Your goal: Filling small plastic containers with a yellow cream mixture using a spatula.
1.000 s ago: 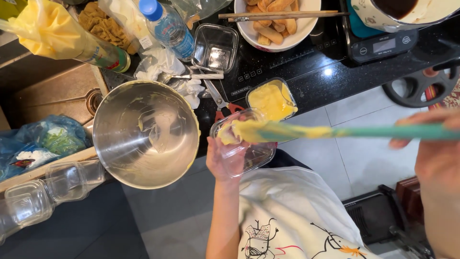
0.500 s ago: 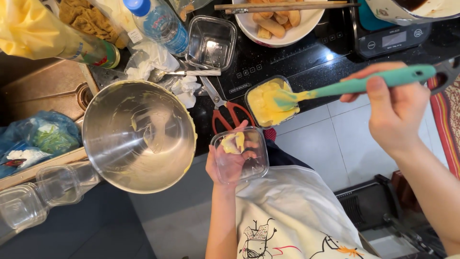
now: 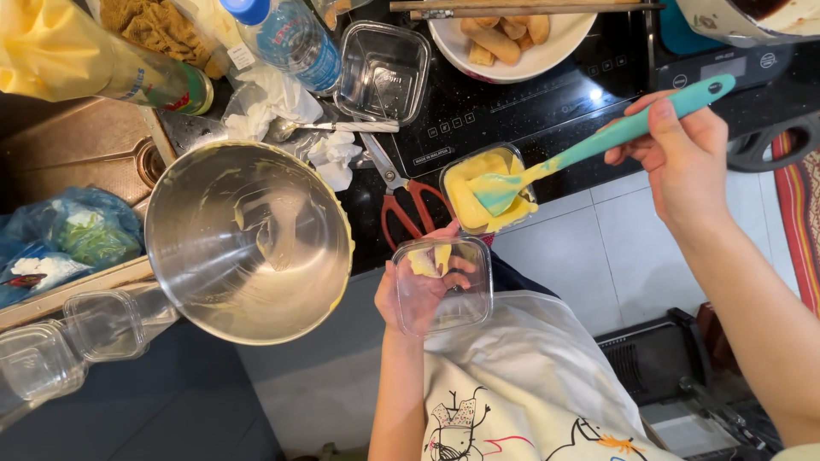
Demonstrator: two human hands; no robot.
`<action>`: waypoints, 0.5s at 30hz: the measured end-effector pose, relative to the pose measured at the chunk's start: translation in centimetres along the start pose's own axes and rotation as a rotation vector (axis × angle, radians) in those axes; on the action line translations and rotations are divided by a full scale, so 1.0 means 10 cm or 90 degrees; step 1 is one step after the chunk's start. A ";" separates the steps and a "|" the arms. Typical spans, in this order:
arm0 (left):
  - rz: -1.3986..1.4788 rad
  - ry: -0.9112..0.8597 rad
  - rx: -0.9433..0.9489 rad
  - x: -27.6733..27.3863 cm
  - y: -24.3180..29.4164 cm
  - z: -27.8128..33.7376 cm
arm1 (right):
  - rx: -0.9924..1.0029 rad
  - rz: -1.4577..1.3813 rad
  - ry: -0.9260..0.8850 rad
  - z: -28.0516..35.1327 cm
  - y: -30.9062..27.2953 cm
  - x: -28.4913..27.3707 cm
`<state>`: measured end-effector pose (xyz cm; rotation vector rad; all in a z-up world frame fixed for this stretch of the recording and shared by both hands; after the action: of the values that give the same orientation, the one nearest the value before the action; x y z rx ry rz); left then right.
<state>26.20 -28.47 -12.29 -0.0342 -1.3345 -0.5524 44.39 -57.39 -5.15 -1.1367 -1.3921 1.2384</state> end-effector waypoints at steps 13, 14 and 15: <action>0.032 -0.012 0.016 -0.03 0.07 0.04 | 0.083 -0.076 0.057 -0.06 0.19 -0.24; 0.033 -0.011 0.016 -0.01 0.08 0.06 | 0.084 -0.076 0.056 -0.07 0.22 -0.27; 0.033 -0.008 0.030 0.00 0.11 0.09 | 0.093 -0.084 0.065 -0.07 0.26 -0.31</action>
<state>25.79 -27.23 -11.80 -0.0335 -1.3541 -0.4767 45.73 -60.18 -7.87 -0.9788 -1.2588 1.1522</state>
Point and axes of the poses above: each hand's wrist, its own z-axis away from the middle knuckle, its own x-axis out of the palm, y = z × x, the point moved 5 cm from there along -z, towards the middle knuckle, and after that the axes turned 11 degrees about -x, right-handed, at the moved point
